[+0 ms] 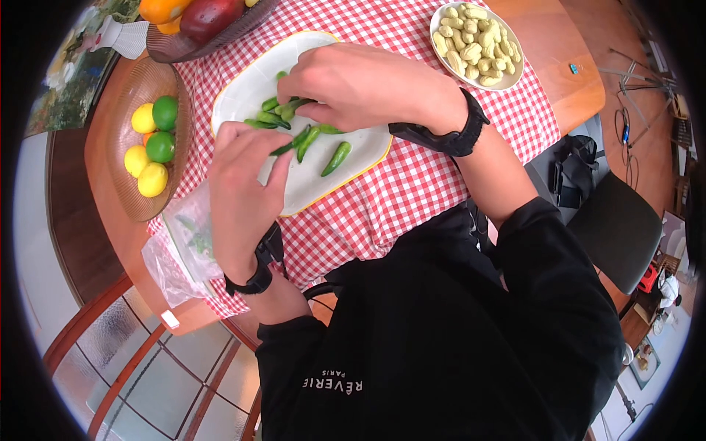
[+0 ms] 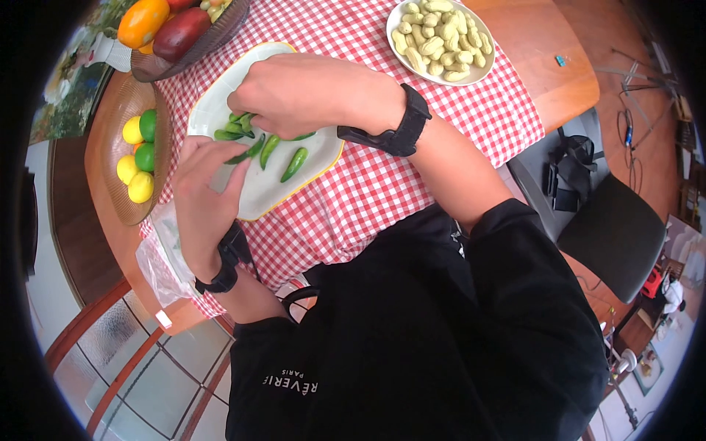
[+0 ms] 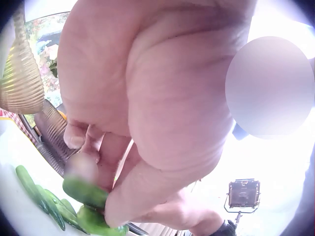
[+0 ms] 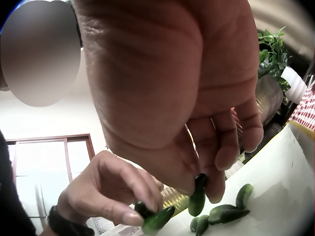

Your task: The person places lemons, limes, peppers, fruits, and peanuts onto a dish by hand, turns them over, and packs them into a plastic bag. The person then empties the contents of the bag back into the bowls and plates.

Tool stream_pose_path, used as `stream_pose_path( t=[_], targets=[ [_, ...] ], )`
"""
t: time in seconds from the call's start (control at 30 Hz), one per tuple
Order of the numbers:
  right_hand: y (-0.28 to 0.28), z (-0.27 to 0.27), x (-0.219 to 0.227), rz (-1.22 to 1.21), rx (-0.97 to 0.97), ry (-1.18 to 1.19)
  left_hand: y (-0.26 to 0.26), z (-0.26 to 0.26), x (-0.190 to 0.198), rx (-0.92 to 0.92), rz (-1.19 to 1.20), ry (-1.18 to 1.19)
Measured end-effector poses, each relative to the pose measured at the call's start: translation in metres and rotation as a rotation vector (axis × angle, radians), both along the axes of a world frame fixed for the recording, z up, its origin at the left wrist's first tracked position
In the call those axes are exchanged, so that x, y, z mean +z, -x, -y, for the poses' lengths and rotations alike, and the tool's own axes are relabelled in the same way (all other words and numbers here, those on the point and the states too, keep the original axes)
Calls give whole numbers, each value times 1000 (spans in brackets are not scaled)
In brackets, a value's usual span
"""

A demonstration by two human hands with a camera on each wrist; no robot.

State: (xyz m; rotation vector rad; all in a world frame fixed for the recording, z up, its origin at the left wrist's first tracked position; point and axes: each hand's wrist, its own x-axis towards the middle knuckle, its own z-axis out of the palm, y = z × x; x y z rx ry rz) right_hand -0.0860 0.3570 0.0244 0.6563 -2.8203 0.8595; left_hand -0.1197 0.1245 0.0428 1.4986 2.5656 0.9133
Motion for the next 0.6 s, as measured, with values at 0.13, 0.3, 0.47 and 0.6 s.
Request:
stream_pose_path(
  t=[0.13, 0.3, 0.47, 0.6],
  targets=[
    [4, 2, -4, -5, 78, 106, 4, 1, -3, 112, -49, -92],
    [3, 1, -2, 16, 145, 261, 1, -1, -3, 180, -69, -117],
    [5, 0, -1, 11, 158, 304, 3, 0, -3, 168, -95, -153],
    [5, 1, 1, 50, 137, 309, 1, -1, -4, 180, -43, -148]
  ],
)
